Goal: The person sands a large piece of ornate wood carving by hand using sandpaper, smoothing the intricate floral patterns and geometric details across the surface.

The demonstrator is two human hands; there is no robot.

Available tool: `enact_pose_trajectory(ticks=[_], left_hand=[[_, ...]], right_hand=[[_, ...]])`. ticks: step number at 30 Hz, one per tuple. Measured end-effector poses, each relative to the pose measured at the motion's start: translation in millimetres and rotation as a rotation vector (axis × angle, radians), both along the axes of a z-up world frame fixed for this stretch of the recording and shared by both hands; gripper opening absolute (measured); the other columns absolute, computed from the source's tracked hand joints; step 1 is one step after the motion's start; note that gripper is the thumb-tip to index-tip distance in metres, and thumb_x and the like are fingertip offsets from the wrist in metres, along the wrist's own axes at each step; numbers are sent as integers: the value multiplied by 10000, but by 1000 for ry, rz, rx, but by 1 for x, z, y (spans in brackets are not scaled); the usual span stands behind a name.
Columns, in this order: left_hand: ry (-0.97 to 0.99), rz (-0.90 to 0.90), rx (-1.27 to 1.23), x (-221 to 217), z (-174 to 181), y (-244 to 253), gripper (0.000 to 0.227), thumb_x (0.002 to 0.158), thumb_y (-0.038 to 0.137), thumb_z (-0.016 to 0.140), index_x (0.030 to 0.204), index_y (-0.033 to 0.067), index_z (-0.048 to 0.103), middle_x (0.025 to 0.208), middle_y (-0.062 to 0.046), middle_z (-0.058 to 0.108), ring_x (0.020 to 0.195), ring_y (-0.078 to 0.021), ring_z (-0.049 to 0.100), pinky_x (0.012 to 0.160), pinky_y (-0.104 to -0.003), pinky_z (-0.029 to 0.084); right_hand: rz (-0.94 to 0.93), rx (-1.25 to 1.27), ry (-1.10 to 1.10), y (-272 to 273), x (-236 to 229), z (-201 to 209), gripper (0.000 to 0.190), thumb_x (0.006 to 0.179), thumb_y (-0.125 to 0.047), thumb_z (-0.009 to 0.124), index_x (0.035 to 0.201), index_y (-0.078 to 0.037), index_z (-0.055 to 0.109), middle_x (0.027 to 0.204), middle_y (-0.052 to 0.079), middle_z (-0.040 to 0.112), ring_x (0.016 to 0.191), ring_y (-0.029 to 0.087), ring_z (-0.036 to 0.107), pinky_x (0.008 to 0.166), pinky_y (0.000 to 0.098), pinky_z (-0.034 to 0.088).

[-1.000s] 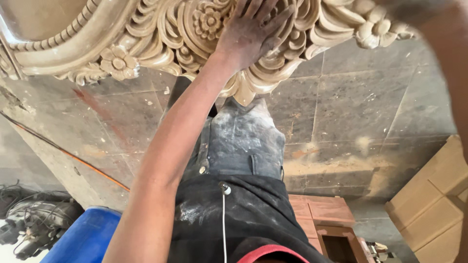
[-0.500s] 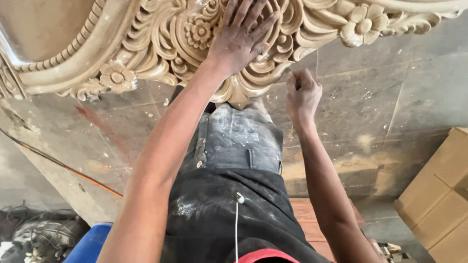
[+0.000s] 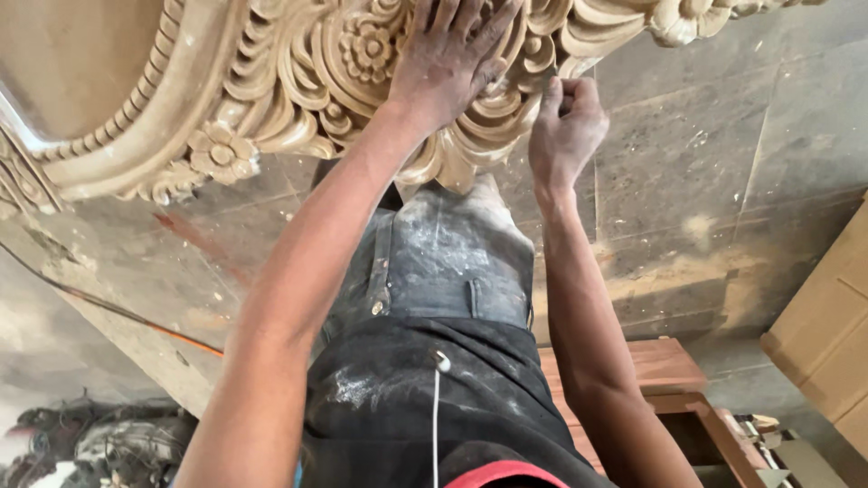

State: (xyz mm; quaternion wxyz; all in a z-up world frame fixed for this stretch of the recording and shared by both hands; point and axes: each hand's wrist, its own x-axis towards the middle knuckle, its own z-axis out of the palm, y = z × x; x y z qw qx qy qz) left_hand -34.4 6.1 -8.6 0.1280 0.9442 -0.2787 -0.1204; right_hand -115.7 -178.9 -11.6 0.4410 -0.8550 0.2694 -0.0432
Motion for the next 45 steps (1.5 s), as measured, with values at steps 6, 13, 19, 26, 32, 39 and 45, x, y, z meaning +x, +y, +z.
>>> enact_pose_trajectory(ticks=[6, 13, 19, 26, 32, 39, 45], left_hand=[[139, -105, -39, 1, 4, 21, 594, 1113, 456, 476, 1658, 281, 319, 1714, -137, 206, 1574, -359, 86, 1276, -560, 28], [149, -191, -69, -14, 17, 68, 625, 1073, 497, 531, 1637, 300, 348, 1747, -41, 124, 1606, -284, 25, 1314, -527, 2], [156, -274, -90, -18, 10, 79, 678, 1070, 479, 545, 1667, 263, 307, 1742, -66, 105, 1600, -313, 23, 1308, -549, 12], [74, -376, -134, -16, -3, 92, 703, 1086, 466, 576, 1685, 208, 311, 1752, -125, 109, 1607, -351, 32, 1303, -585, 17], [73, -385, -101, -18, -17, 90, 705, 1078, 504, 535, 1676, 221, 290, 1740, -140, 124, 1598, -359, 37, 1293, -598, 8], [23, -404, -72, -22, -28, 89, 734, 1109, 527, 509, 1703, 211, 215, 1746, -147, 150, 1604, -365, 57, 1300, -594, 8], [64, -391, -35, -23, -20, 88, 705, 1117, 526, 470, 1697, 242, 185, 1745, -98, 172, 1603, -341, 94, 1304, -580, 21]], right_hand=[[-150, 34, -79, 15, 3, -19, 165, 996, -99, 719, 873, 7, 689, 664, 7, 659, 565, 81, 537, 511, 286, 438], [-267, 98, 2, 11, -7, -22, 185, 990, -110, 721, 848, 1, 680, 709, -19, 642, 589, 67, 516, 514, 279, 416], [-145, -175, -91, 7, 0, -34, 214, 999, -51, 773, 849, 33, 645, 700, 29, 629, 616, 97, 507, 566, 310, 441], [-119, -178, -74, 55, -52, -9, 136, 1014, -42, 726, 900, 2, 665, 749, 29, 664, 640, 79, 565, 575, 301, 468], [-72, -313, -128, 58, -40, -9, 224, 1077, -58, 726, 882, -4, 630, 686, 76, 620, 571, 166, 483, 548, 367, 387], [-46, -329, -231, 55, -40, 0, 165, 1106, -50, 665, 958, -4, 610, 739, 115, 657, 603, 208, 567, 593, 395, 439], [86, -389, -177, 48, -33, 3, 115, 1083, -35, 643, 973, -8, 630, 723, 113, 650, 576, 227, 593, 587, 405, 438]])
